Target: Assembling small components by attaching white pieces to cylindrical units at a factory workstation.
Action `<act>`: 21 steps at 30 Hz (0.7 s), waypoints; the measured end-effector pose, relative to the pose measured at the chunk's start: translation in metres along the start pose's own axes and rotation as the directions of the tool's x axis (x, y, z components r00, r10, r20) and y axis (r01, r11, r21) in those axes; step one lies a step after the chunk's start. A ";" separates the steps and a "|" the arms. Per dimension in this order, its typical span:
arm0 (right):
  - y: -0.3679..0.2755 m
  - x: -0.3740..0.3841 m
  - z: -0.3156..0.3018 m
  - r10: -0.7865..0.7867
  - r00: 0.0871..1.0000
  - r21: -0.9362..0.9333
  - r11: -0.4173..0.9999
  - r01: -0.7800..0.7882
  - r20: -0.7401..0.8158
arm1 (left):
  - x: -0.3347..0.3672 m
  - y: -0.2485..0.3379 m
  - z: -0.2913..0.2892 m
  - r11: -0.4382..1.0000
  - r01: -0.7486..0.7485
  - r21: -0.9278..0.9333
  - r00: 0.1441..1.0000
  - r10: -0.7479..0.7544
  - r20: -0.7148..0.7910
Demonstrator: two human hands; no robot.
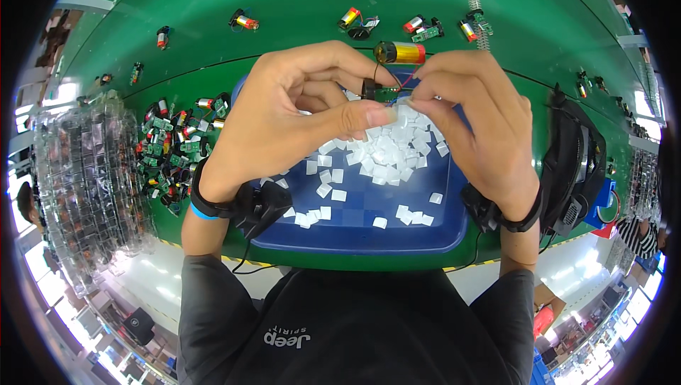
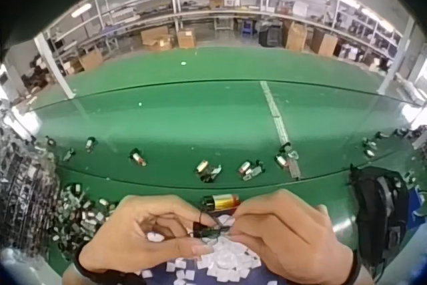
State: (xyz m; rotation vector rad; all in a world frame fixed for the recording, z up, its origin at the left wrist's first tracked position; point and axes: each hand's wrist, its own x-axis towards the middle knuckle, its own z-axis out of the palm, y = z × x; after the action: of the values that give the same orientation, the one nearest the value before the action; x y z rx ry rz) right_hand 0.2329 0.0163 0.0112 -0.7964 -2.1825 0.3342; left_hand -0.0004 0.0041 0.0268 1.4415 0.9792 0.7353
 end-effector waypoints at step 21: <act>-0.007 -0.001 -0.009 0.317 0.930 0.389 0.846 -0.366 0.186 | -0.003 -0.001 0.014 0.998 0.065 0.027 0.997 -0.064 -0.043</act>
State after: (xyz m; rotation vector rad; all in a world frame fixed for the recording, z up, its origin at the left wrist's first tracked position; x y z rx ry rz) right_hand 0.2368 0.0104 0.0198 -0.9324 -1.9565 1.0173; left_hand 0.0105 -0.0053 0.0247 1.4169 1.0672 0.7091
